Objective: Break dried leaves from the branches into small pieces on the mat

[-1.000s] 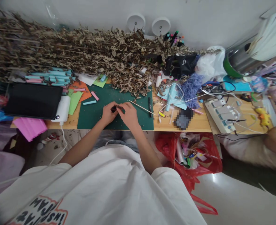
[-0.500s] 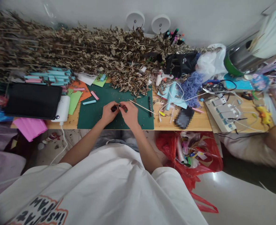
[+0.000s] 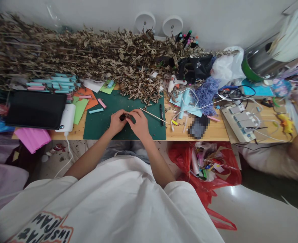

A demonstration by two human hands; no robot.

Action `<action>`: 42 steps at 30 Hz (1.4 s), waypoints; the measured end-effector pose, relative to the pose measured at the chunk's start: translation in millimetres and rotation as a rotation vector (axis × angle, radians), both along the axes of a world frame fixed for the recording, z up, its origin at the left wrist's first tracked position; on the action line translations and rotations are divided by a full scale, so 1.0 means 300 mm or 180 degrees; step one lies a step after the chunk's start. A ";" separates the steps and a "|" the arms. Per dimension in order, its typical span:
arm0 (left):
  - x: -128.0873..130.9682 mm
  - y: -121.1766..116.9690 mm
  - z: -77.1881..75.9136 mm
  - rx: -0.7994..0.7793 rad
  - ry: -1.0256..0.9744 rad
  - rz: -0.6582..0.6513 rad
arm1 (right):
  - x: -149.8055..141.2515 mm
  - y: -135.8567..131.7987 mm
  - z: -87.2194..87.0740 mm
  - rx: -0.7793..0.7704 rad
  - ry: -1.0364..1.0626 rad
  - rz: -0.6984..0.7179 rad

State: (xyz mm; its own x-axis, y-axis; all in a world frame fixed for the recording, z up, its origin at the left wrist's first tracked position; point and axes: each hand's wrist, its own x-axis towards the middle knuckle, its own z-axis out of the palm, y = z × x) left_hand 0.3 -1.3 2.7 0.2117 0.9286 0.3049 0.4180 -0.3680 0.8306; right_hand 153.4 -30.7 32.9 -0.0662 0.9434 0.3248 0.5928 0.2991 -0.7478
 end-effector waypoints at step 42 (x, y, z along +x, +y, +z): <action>0.003 0.006 -0.022 -0.0040 -0.0212 0.0030 | -0.049 -0.014 -0.014 -0.0131 0.0259 -0.0557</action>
